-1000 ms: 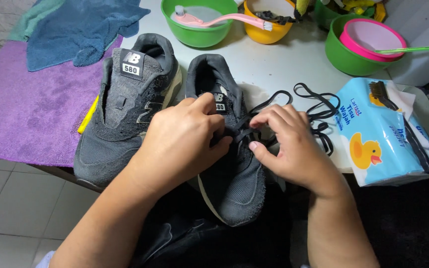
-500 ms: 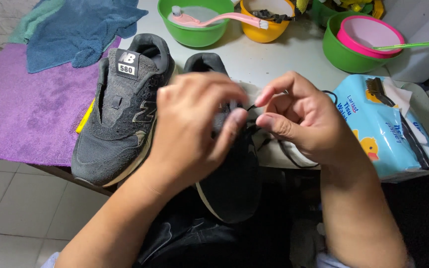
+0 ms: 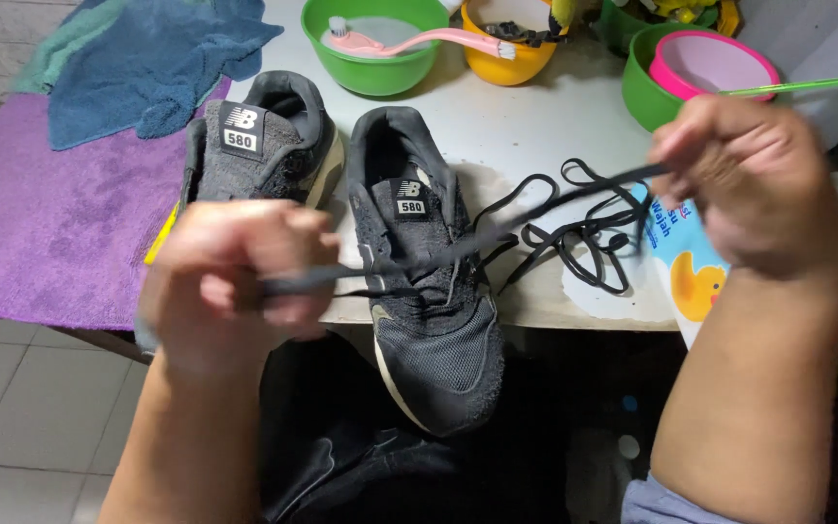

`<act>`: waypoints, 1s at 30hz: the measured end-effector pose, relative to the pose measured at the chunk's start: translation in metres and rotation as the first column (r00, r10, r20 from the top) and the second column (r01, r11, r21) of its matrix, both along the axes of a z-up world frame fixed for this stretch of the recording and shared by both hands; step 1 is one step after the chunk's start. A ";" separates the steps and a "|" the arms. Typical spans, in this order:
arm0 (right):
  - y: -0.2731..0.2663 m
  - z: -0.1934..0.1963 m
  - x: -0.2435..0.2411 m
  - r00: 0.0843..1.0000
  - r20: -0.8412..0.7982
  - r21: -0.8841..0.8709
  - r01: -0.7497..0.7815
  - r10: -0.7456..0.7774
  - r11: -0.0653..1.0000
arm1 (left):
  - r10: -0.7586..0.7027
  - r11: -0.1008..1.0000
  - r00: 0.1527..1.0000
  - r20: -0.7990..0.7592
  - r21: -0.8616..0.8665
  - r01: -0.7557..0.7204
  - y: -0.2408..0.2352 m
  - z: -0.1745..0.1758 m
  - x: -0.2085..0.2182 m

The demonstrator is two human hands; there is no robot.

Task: The person removes the insole from a gray sneaker and then proceeds to thread a black shoelace through the eyelets of the shoe. They pull the lace through the holes and adjust the tension to secure the lacing.

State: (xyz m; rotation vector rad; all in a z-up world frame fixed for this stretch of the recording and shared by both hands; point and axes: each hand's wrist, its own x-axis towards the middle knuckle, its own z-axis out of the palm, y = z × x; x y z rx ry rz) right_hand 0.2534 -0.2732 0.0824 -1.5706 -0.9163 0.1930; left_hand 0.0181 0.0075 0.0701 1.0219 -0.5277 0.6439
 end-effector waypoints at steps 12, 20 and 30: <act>0.030 -0.002 -0.083 0.893 0.298 -0.190 -0.290 0.337 0.938 | 0.332 0.267 0.939 0.092 0.945 -0.187 -0.031 0.012 0.009; -0.002 -0.054 -0.036 0.958 -0.066 0.490 -0.212 0.278 0.846 | 0.358 0.827 0.910 -0.211 0.524 -0.204 0.001 -0.013 -0.023; 0.047 -0.059 -0.078 0.866 -0.438 0.533 0.034 0.242 0.845 | 0.503 -0.088 0.770 0.393 0.910 -0.406 -0.009 -0.008 0.012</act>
